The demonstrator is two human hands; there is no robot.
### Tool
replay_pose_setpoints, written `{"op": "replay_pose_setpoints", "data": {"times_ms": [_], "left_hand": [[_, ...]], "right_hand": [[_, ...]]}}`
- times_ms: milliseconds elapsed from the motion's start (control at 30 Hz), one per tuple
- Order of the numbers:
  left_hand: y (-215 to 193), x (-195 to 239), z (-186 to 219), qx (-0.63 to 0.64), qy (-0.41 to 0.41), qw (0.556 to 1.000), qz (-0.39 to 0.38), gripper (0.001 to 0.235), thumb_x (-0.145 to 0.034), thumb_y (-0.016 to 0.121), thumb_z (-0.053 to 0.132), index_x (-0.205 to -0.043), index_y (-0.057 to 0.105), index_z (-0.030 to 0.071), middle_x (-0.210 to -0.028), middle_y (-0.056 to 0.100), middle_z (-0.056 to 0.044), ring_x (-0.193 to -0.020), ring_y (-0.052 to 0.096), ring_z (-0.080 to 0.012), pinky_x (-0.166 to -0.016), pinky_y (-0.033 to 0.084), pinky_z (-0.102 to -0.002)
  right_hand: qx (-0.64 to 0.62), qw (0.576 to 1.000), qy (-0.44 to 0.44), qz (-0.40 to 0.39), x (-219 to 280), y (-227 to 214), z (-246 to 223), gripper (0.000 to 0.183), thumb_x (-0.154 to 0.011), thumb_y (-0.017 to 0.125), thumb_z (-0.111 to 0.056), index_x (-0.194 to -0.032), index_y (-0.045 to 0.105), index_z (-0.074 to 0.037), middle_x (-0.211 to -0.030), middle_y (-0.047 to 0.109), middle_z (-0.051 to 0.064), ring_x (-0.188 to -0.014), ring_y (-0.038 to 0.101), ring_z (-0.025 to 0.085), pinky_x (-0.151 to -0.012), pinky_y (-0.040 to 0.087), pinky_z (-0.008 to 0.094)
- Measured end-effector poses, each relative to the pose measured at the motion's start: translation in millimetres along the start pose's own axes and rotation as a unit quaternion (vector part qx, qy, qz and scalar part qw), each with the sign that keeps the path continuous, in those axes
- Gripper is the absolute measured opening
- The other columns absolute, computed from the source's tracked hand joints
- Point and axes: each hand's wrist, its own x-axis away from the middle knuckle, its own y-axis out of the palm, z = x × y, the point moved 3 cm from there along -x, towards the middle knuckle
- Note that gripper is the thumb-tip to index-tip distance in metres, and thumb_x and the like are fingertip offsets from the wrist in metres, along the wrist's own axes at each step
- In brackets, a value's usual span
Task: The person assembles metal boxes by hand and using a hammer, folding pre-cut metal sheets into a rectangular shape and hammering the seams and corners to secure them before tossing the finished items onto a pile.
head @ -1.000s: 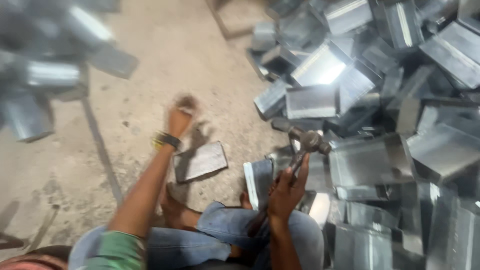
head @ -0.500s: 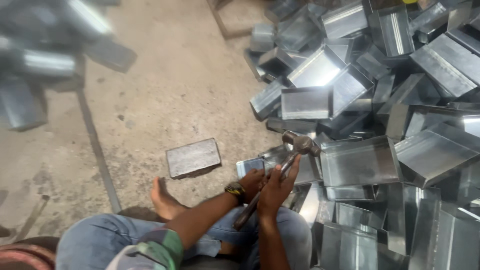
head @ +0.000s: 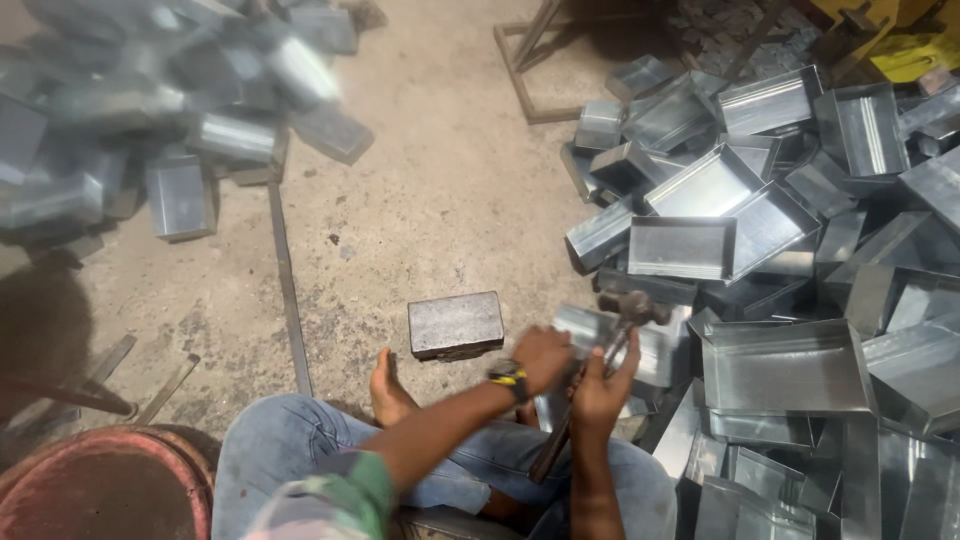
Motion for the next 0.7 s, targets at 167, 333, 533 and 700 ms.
{"op": "replay_pose_setpoints", "data": {"times_ms": [167,333,533,700], "left_hand": [[-62.1,77.7,-83.8,-0.068,-0.099,0.993,-0.002,0.013,-0.074,0.069,0.012,-0.086,0.072,0.008,-0.101,0.066,-0.012,-0.097,0.062,-0.0308,-0.083,0.049,-0.046],[-82.0,138.7,-125.6,-0.114,-0.149,0.982,0.038,0.012,-0.08,0.062,0.007,-0.086,0.071,0.01,-0.099,0.067,-0.009,-0.095,0.063,-0.0284,-0.084,0.046,-0.046],[-54.7,148.9,-160.9,-0.061,-0.143,0.982,0.103,0.06,-0.063,0.083,0.047,-0.114,0.074,0.016,-0.113,0.065,-0.015,-0.109,0.06,-0.0383,-0.093,0.041,-0.06],[4.5,153.9,-212.3,0.483,-0.457,0.708,0.238,0.085,-0.082,0.076,0.049,-0.151,0.045,0.009,-0.137,0.058,-0.016,-0.12,0.059,-0.0318,-0.101,0.051,-0.044]], "right_hand": [[0.123,0.986,0.108,0.013,1.8,11.5,29.6,0.054,-0.1,0.058,-0.016,-0.15,0.039,-0.01,-0.068,0.059,0.004,-0.049,0.052,0.011,-0.042,0.039,0.028],[0.165,0.979,0.112,-0.045,5.1,21.8,49.6,0.05,-0.095,0.056,-0.012,-0.144,0.048,-0.005,-0.066,0.061,0.006,-0.048,0.053,0.012,-0.042,0.04,0.029],[0.181,0.972,0.117,-0.089,11.5,31.5,73.7,0.047,-0.096,0.057,-0.016,-0.141,0.052,-0.004,-0.066,0.061,0.006,-0.049,0.054,0.012,-0.043,0.041,0.03],[0.282,0.955,0.027,-0.087,3.1,33.2,93.0,0.042,-0.103,0.06,-0.021,-0.14,0.054,-0.003,-0.071,0.067,0.005,-0.058,0.061,0.008,-0.051,0.047,0.026]]}}
